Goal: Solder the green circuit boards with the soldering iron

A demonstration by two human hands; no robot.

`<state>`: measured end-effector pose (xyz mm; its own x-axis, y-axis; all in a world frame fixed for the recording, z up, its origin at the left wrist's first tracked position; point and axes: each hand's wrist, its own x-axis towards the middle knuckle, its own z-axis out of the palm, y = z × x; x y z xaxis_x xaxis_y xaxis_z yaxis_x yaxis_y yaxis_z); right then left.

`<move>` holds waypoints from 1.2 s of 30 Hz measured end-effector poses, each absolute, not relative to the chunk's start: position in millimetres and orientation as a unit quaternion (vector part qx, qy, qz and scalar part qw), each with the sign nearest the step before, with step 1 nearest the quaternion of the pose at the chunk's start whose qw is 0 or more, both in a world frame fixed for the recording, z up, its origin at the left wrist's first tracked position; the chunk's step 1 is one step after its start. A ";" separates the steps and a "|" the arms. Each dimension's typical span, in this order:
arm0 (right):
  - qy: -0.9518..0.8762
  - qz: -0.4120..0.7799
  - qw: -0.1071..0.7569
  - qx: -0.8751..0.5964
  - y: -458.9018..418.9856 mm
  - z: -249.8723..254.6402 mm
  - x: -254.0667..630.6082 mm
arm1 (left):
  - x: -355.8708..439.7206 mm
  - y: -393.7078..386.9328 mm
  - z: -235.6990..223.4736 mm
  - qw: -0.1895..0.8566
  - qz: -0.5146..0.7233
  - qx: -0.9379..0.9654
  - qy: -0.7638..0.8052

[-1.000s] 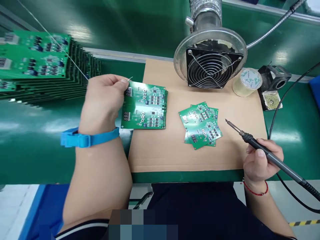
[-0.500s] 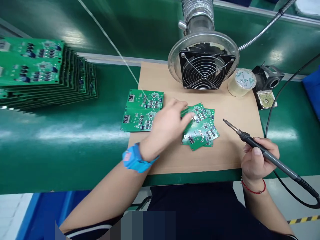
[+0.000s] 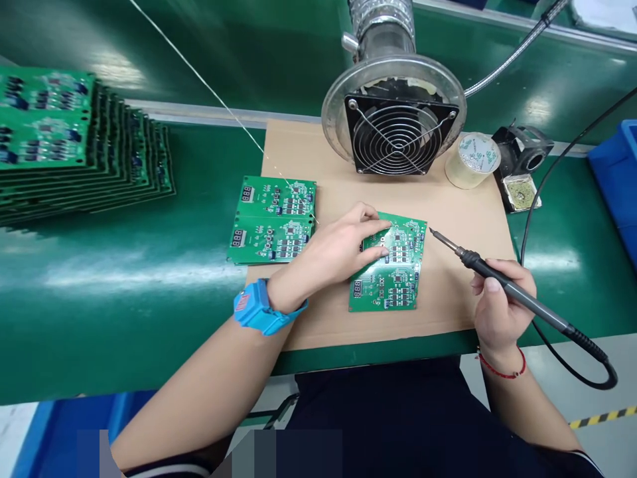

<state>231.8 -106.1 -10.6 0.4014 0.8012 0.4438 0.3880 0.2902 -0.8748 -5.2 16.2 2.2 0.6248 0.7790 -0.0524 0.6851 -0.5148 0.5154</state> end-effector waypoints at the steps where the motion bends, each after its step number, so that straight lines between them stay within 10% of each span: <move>1: -0.513 0.193 0.603 -0.580 -104.1 -7.6 232.7 | -5.0 15.6 2.5 0.259 0.110 0.862 0.423; 10: -0.462 0.407 0.563 -0.551 -61.9 18.2 243.9 | -4.7 15.4 -3.4 0.395 0.329 0.727 0.456; 19: -0.511 0.306 0.578 -0.557 -65.7 -3.3 240.7 | 3.0 6.6 -5.8 0.136 0.294 0.875 0.360; 36: -0.541 0.316 0.540 -0.563 -65.6 0.9 238.7 | 6.1 6.0 -10.9 0.072 0.267 0.887 0.369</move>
<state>238.7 -65.6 0.9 0.2157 0.9494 0.2284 0.2676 0.1674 -0.9489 6.1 6.0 -10.9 0.5852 0.6933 0.4206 0.6163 -0.7174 0.3249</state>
